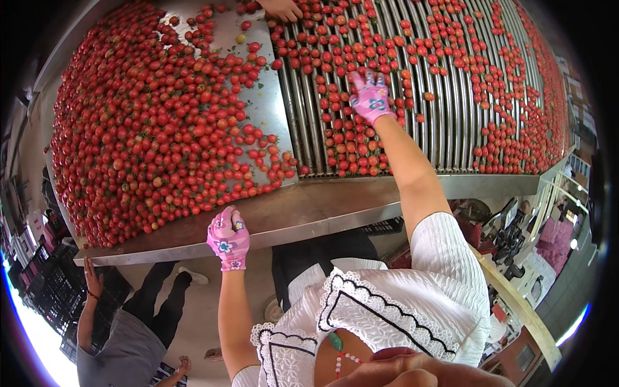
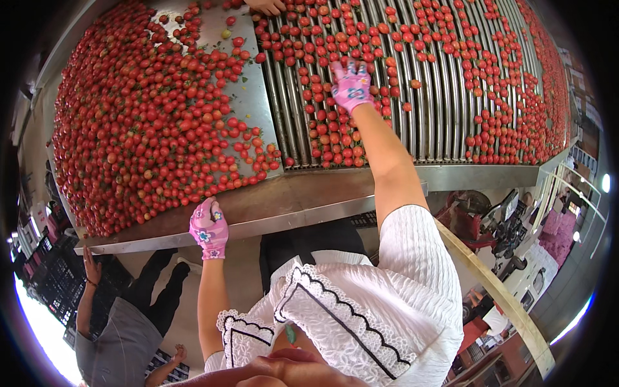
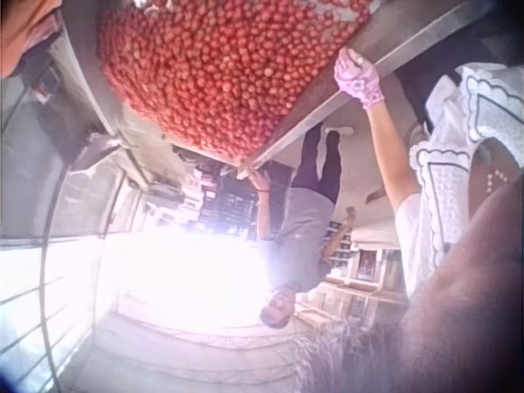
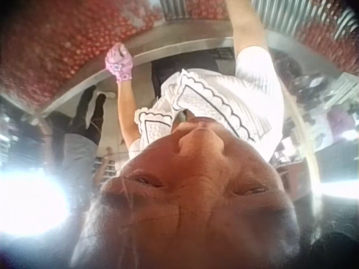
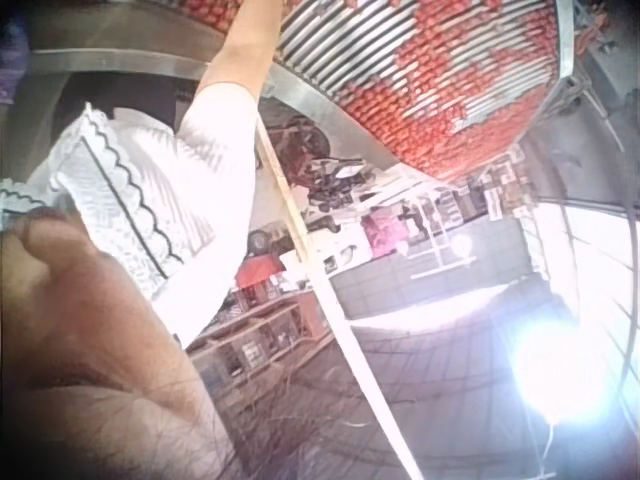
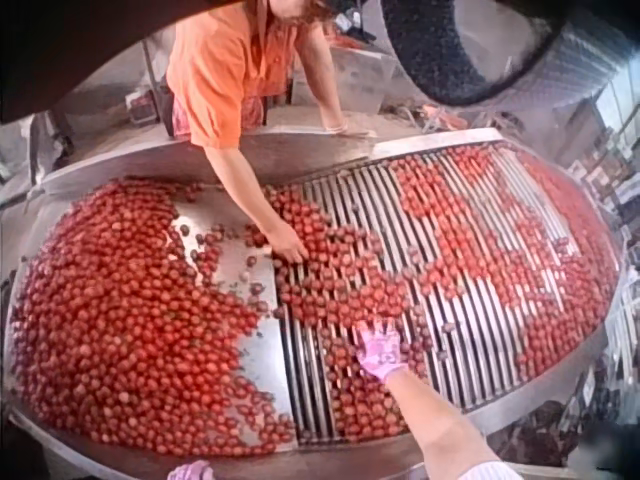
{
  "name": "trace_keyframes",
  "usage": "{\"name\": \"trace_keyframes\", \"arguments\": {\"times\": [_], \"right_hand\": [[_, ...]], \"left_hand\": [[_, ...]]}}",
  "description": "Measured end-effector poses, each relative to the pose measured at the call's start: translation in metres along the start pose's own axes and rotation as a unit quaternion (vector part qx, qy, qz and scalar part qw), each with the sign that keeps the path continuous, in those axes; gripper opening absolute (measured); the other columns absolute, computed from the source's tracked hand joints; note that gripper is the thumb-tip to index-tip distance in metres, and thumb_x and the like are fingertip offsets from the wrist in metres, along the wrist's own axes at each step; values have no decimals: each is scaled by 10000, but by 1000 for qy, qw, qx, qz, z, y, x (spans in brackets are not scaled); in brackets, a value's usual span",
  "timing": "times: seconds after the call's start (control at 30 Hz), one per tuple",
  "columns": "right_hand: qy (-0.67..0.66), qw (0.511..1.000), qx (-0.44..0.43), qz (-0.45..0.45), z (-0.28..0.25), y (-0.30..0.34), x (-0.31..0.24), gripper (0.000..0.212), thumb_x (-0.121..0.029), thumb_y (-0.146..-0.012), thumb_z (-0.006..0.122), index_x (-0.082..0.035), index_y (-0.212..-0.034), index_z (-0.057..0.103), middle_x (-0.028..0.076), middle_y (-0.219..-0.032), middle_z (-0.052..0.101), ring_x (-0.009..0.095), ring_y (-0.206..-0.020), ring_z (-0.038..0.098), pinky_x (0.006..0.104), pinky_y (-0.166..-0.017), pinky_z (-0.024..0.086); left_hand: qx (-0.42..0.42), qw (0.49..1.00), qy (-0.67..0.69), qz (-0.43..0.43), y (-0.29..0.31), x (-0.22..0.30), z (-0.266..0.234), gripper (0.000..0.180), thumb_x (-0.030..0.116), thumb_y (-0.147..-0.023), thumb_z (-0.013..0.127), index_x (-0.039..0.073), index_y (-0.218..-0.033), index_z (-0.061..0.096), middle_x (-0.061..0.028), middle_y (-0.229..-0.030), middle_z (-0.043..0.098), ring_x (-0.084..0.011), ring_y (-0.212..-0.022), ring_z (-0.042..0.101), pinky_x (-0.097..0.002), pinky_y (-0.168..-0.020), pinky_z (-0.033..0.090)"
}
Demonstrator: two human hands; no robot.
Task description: The person sorts tomatoes on a conveyor belt by hand, picking individual tomatoes and placing them in different lanes while other workers move crates.
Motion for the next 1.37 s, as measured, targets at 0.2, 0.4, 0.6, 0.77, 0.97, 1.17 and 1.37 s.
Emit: {"name": "trace_keyframes", "arguments": {"times": [0.2,0.4,0.6,0.77,0.97,1.17,1.37], "right_hand": [[-195,961,-119,-156,-8,111,-72,518,-290,-822,563,-137,-1311,489,181,-1378,456,381,-1289,394,490,-1065,317],[-87,967,-206,-122,12,170,-43,550,-326,-768,626,-126,-1271,529,207,-1298,506,412,-1154,502,518,-978,372],[-284,932,-148,-168,-34,153,-23,241,-228,-787,610,-94,-985,635,155,-849,653,340,-820,635,441,-754,526],[-196,977,-27,74,-35,104,92,509,-202,-850,601,-130,-1336,465,227,-1320,518,399,-1150,544,433,-982,451],[-156,968,-189,49,-27,127,57,525,-260,-870,600,-176,-1365,448,263,-1383,438,414,-1234,465,451,-1012,412],[-176,934,-310,-42,26,183,28,194,-193,-859,591,-97,-1027,610,180,-1005,658,356,-945,624,457,-793,499],[-47,952,-258,-155,47,175,-12,186,-214,-916,510,-109,-967,655,134,-902,683,309,-892,664,414,-754,526]], "left_hand": [[-8,1000,-23,0,4,-3,2,143,155,-862,594,81,-957,672,-88,-881,686,-288,-826,643,-411,-755,494],[-15,1000,-24,3,1,0,4,165,188,-882,570,87,-962,673,-94,-887,690,-292,-842,645,-411,-765,495],[-14,1000,-25,-11,5,-6,3,163,190,-882,566,80,-947,667,-104,-889,688,-306,-833,642,-416,-758,496],[-4,1000,-22,13,2,-2,3,145,185,-879,576,82,-931,664,-99,-876,687,-302,-814,642,-415,-743,499],[14,1000,-19,6,6,-7,1,141,183,-878,585,77,-932,660,-95,-867,687,-299,-803,643,-406,-737,497],[12,1000,-13,7,3,-4,0,134,179,-866,590,84,-921,668,-97,-849,678,-300,-785,641,-408,-720,497],[-2,1000,-10,-12,0,-10,0,134,177,-854,599,90,-916,681,-102,-859,682,-303,-783,646,-407,-726,506]]}}
Point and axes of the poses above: each hand's wrist, its own y-axis away from the middle knuckle, its own z-axis out of the palm, x = y × z, the point moved 7 cm from there along -y, towards the middle knuckle
